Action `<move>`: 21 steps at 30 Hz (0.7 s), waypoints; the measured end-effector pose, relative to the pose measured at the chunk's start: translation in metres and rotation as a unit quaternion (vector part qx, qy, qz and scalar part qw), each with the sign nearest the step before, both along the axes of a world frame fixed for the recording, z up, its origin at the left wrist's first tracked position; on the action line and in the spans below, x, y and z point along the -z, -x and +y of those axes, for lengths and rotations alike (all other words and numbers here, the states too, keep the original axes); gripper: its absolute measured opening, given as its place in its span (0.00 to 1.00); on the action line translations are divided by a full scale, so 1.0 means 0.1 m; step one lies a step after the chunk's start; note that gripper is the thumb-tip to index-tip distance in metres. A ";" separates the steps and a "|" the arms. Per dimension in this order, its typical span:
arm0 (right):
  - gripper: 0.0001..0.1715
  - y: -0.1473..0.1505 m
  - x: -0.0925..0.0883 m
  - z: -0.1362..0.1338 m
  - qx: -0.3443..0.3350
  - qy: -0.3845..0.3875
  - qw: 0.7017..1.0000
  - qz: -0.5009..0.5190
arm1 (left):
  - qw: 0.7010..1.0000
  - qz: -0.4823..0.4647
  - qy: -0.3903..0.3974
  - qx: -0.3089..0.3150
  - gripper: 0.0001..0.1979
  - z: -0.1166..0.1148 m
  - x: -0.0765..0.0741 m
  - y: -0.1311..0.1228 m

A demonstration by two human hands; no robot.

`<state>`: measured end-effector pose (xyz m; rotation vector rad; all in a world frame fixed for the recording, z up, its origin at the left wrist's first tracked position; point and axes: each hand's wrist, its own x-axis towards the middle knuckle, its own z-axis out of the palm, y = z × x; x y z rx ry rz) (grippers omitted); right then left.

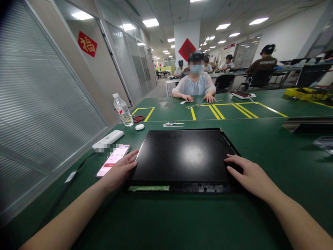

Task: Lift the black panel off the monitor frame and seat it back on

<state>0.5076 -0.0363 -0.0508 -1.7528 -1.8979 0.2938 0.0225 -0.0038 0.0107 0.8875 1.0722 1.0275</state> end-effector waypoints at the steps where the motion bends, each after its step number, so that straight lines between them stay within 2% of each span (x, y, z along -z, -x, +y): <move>1: 0.29 0.00 0.00 0.00 0.004 -0.001 1.000 0.003 | 1.000 -0.005 0.003 0.000 0.40 0.01 0.00 0.01; 5: 0.28 -0.01 0.01 0.01 0.016 0.002 1.000 0.009 | 1.000 -0.010 0.019 0.006 0.37 0.04 -0.01 0.06; 10: 0.27 0.01 0.01 0.00 0.017 -0.008 1.000 -0.001 | 1.000 -0.012 0.007 0.016 0.41 0.06 0.03 0.12; 15: 0.26 0.04 -0.04 -0.01 0.027 0.011 1.000 0.006 | 0.999 -0.020 -0.017 0.024 0.36 0.03 0.05 0.12; 18: 0.27 0.04 -0.06 -0.02 0.025 0.009 1.000 0.015 | 0.998 0.005 -0.056 -0.007 0.34 0.03 0.05 0.13; 21: 0.27 0.04 -0.07 -0.02 0.027 0.008 0.999 0.018 | 0.990 0.079 -0.101 -0.051 0.30 0.03 0.06 0.16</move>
